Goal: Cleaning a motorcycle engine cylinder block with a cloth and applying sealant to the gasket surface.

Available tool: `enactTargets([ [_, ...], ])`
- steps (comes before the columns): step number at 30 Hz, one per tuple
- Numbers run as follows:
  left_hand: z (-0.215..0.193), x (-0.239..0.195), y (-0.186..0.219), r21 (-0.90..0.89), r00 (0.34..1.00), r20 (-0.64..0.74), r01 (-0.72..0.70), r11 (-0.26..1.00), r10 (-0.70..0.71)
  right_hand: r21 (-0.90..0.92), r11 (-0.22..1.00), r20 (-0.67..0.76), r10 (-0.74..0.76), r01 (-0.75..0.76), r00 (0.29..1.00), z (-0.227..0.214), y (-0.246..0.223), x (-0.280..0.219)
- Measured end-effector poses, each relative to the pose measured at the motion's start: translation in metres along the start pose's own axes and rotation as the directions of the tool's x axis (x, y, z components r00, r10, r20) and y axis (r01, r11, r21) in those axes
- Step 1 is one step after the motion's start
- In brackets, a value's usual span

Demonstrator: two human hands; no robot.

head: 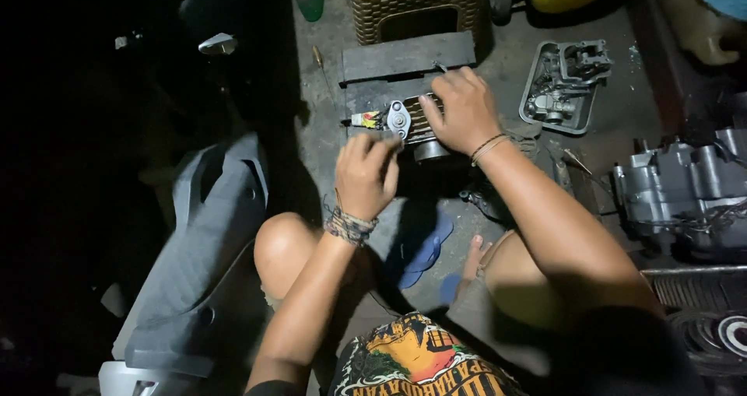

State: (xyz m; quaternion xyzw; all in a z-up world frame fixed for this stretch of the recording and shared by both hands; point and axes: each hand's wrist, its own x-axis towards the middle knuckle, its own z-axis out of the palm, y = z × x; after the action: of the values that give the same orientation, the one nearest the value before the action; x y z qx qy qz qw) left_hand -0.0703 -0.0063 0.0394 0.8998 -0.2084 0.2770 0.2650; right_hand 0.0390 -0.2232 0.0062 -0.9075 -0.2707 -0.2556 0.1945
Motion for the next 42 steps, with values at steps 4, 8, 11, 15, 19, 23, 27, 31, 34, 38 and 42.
enactTargets([
  [4, 0.005, 0.018, -0.005, -0.058, 0.997, -0.071, 0.029, 0.998, -0.033, -0.008, 1.0, -0.006, -0.014, 0.014, 1.0, 0.002, -0.001, -0.001],
  [8, 0.001, 0.025, -0.011, -0.178, 0.978, 0.058, 0.207, 0.962, -0.199, 0.007, 1.0, 0.015, 0.022, -0.022, 1.0, 0.002, -0.002, 0.0],
  [11, -0.001, 0.021, -0.031, -0.172, 0.934, 0.169, 0.344, 0.923, -0.316, 0.001, 1.0, 0.018, 0.02, -0.02, 1.0, 0.004, -0.001, -0.001],
  [15, -0.011, 0.03, -0.04, -0.231, 0.937, 0.113, 0.347, 0.909, -0.329, 0.038, 0.998, 0.032, 0.044, -0.045, 0.999, 0.004, 0.002, -0.001],
  [19, 0.008, 0.027, -0.027, -0.276, 0.965, 0.074, 0.261, 0.925, -0.25, 0.027, 0.999, 0.003, 0.022, -0.022, 1.0, 0.004, -0.003, -0.001],
  [23, 0.012, 0.015, -0.019, -0.158, 0.994, -0.045, 0.09, 0.983, -0.098, 0.005, 1.0, 0.003, 0.019, -0.019, 1.0, 0.0, -0.005, 0.001],
  [27, 0.01, -0.003, -0.021, 0.02, 0.999, 0.046, -0.014, 1.0, 0.013, 0.011, 1.0, 0.007, 0.0, 0.0, 1.0, 0.003, -0.002, 0.001],
  [31, -0.002, 0.001, -0.014, -0.04, 0.992, 0.109, 0.063, 0.997, -0.058, 0.027, 0.999, 0.006, 0.018, -0.018, 1.0, 0.004, -0.002, -0.001],
  [34, 0.001, 0.017, -0.02, -0.091, 0.992, 0.015, 0.125, 0.988, -0.124, 0.03, 0.999, -0.016, 0.027, -0.026, 1.0, 0.006, -0.002, 0.0],
  [38, 0.016, 0.032, -0.024, -0.066, 0.993, -0.022, 0.118, 0.991, -0.12, 0.012, 0.999, 0.003, 0.031, -0.031, 1.0, -0.001, -0.007, 0.004],
  [42, 0.019, 0.022, -0.023, -0.037, 0.993, 0.02, 0.117, 0.992, -0.117, 0.018, 1.0, 0.015, 0.024, -0.024, 1.0, -0.001, -0.008, 0.003],
])
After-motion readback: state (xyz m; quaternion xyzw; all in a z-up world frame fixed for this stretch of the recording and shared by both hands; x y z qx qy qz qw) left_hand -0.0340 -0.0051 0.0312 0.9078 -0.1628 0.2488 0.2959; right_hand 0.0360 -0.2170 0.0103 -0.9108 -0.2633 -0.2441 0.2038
